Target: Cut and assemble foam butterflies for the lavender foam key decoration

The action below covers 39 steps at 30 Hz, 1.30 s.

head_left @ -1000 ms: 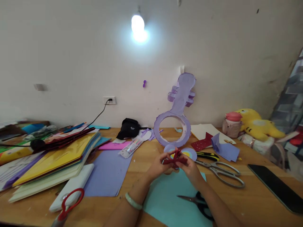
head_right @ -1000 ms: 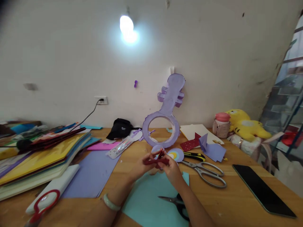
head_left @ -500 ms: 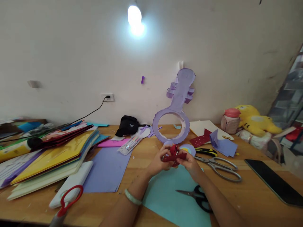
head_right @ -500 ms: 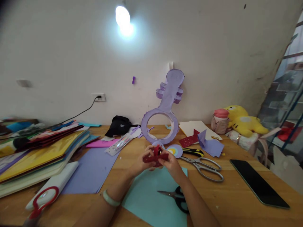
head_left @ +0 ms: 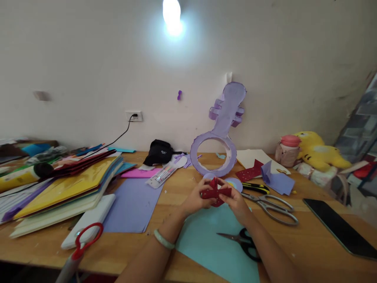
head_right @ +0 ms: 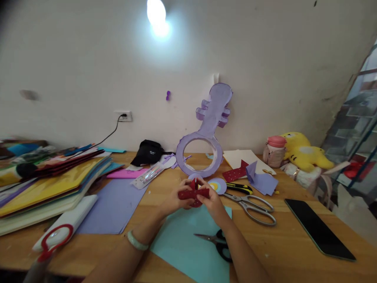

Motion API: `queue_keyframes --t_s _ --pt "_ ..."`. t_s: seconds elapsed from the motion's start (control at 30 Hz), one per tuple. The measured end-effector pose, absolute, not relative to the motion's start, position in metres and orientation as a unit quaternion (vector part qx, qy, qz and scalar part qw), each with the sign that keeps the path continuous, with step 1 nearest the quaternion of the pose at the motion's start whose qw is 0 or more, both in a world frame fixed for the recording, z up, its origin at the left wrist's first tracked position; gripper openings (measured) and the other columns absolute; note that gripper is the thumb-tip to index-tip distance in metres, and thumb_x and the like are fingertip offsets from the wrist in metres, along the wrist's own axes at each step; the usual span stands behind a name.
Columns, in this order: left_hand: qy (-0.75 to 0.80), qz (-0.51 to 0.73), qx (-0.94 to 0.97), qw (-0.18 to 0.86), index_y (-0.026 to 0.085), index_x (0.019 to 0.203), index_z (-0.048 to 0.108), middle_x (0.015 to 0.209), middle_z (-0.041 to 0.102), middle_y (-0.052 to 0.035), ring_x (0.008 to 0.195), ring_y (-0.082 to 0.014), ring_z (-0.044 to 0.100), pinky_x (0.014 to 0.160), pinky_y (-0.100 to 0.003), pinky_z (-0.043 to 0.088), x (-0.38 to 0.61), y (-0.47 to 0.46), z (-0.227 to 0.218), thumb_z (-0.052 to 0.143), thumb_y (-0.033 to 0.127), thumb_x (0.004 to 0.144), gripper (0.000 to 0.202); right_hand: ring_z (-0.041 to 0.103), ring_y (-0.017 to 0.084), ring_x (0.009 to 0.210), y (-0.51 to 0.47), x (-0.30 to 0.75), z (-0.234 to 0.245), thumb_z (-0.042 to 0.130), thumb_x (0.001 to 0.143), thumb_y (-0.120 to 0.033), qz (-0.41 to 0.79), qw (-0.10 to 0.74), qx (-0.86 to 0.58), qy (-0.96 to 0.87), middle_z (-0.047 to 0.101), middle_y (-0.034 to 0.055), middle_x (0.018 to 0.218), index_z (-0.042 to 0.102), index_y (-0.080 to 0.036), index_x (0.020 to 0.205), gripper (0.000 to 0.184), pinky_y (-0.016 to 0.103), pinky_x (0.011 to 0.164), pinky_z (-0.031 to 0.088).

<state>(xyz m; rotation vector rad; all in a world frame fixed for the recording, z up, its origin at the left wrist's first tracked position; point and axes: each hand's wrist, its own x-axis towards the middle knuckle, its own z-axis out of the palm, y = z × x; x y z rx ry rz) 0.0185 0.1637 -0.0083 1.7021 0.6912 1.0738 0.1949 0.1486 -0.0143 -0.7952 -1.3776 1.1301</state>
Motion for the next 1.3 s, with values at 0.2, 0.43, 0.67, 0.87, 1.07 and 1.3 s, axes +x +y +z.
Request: queue_keyframes --t_s 0.2,0.43,0.67,0.87,1.07,1.3 --pt "0.305 0.518 0.674 0.429 0.018 0.071 0.063 0.101 0.059 -0.0066 0.102 -0.0256 0.056 0.096 -0.042 0.046 0.024 0.165 -0.007 0.082 0.022 0.058 0.024 0.057 0.032 0.113 0.153 0.196 -0.015 0.083 0.057 -0.053 0.400 0.593 -0.405 -0.570 0.066 0.0093 0.111 0.066 -0.024 0.070 0.036 0.045 0.100 0.042" --pt "0.337 0.562 0.440 0.614 0.021 0.099 0.053 0.083 0.066 0.0011 0.072 -0.0167 0.063 0.071 -0.030 0.051 0.039 0.160 -0.009 0.085 0.019 0.049 0.059 0.065 0.020 0.069 0.154 0.188 -0.015 0.088 0.045 -0.042 0.462 0.668 -0.427 -0.398 0.067 -0.0026 0.075 0.056 -0.026 0.086 0.055 0.031 0.062 0.053" --pt "0.347 0.525 0.444 0.638 0.016 0.080 0.065 0.072 0.068 0.0009 0.064 -0.0139 0.059 0.066 -0.026 0.047 0.038 0.156 -0.003 0.080 0.014 0.047 0.036 0.062 0.019 0.063 0.150 0.184 -0.018 0.085 0.050 -0.042 0.530 0.591 -0.442 -0.418 0.069 0.0024 0.070 0.068 -0.019 0.073 0.038 0.032 0.062 0.049" --pt "0.367 0.506 0.424 0.655 0.015 0.081 0.065 0.071 0.068 -0.0016 0.061 -0.0148 0.061 0.060 -0.026 0.047 0.050 0.155 -0.016 0.082 0.038 0.057 0.037 0.057 0.016 0.059 0.153 0.184 -0.023 0.085 0.050 -0.041 0.491 0.613 -0.468 -0.405 0.063 -0.0024 0.060 0.063 -0.020 0.064 0.033 0.029 0.058 0.043" --pt "0.373 0.440 0.520 0.630 0.017 0.068 0.059 0.050 0.052 0.0056 0.042 -0.0077 0.042 0.044 -0.022 0.031 0.040 0.162 -0.020 0.080 0.056 0.057 0.046 0.060 0.019 0.058 0.146 0.188 -0.012 0.082 0.048 -0.037 0.558 0.559 -0.462 -0.404 0.067 0.0011 0.062 0.066 -0.019 0.064 0.029 0.031 0.056 0.047" --pt "0.382 0.377 0.580 0.613 0.019 0.056 0.054 0.042 0.048 0.0044 0.036 -0.0076 0.037 0.041 -0.024 0.023 0.031 0.169 -0.017 0.066 0.070 0.068 0.054 0.056 0.017 0.053 0.150 0.192 -0.012 0.082 0.049 -0.047 0.523 0.583 -0.460 -0.418 0.062 -0.0011 0.056 0.060 -0.021 0.058 0.035 0.028 0.052 0.044"
